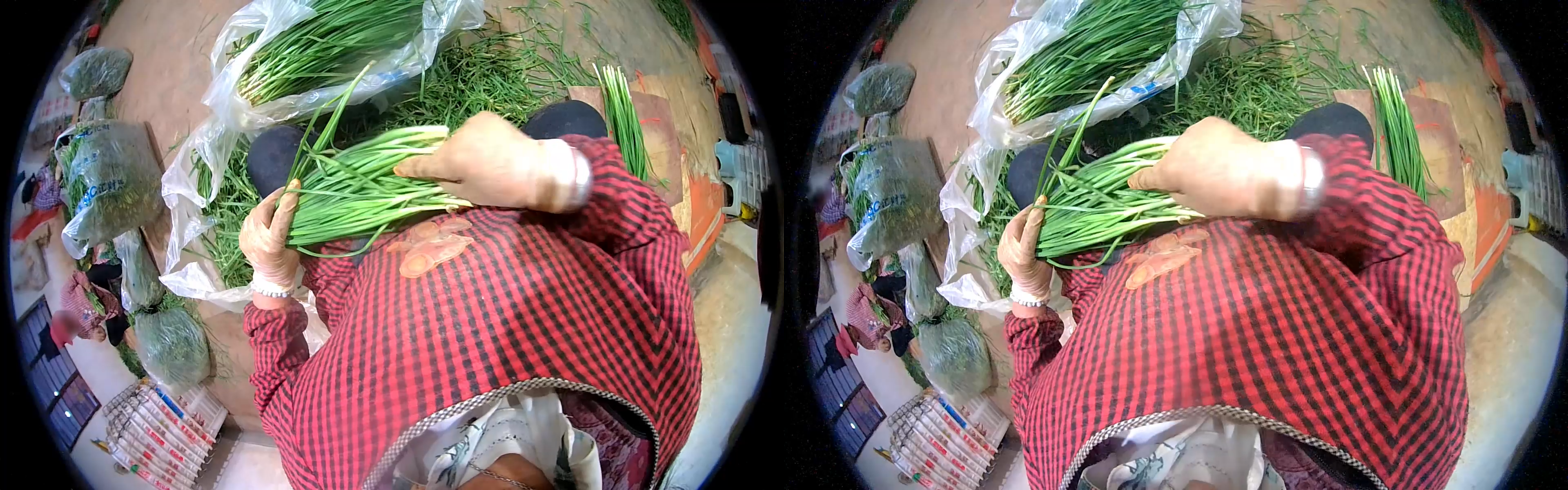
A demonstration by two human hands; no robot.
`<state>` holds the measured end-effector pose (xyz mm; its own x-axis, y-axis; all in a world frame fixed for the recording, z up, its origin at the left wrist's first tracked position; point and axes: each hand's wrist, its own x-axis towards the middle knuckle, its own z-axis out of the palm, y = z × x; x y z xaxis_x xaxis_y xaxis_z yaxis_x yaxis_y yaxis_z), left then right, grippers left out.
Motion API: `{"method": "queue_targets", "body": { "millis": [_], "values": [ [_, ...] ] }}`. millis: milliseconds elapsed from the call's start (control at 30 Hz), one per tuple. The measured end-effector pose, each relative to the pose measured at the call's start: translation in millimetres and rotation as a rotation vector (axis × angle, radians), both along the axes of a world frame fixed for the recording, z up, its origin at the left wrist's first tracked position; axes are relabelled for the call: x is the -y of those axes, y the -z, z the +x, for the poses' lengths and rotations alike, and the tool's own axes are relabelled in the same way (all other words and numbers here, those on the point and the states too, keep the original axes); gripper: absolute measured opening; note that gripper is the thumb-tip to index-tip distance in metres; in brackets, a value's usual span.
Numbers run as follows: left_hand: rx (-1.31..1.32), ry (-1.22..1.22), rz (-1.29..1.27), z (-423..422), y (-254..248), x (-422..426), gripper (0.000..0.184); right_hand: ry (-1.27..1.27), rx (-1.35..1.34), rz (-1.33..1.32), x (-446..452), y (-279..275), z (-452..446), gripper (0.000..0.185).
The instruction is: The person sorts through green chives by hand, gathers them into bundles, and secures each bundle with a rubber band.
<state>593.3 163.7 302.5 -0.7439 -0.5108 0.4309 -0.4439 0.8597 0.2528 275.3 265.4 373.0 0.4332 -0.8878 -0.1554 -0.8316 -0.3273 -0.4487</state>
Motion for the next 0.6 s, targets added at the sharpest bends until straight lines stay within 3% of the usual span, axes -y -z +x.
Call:
{"method": "queue_targets", "body": {
  "millis": [67,167,267,333,400,500,567,600],
  "values": [
    [-0.025,-0.014,0.023,1,1,0,0.057,-0.011,0.073,-0.093,0,39,4,0.028],
    [0.094,-0.035,0.002,5,-4,-2,0.054,-0.041,0.163,0.058,1,50,6,0.014],
    [0.075,-0.026,-0.007,10,4,-2,0.061,-0.002,0.13,0.277,-5,33,-10,0.019],
    [0.061,-0.039,-0.014,11,5,-2,0.061,0.096,0.043,0.264,-13,38,-35,0.018],
    [0.072,-0.072,-0.023,11,6,-2,0.062,0.272,-0.383,0.255,-19,54,-72,0.023],
    [0.13,-0.072,0.004,4,-7,-2,0.059,0.382,-0.354,0.159,-21,34,-79,0.027],
    [0.152,-0.045,0.011,-2,-11,-3,0.061,0.361,0.186,0.262,-6,2,-42,0.035],
    [0.188,-0.044,-0.002,-6,-12,-4,0.064,0.317,0.231,0.327,1,-4,-26,0.046]
  ]
}}
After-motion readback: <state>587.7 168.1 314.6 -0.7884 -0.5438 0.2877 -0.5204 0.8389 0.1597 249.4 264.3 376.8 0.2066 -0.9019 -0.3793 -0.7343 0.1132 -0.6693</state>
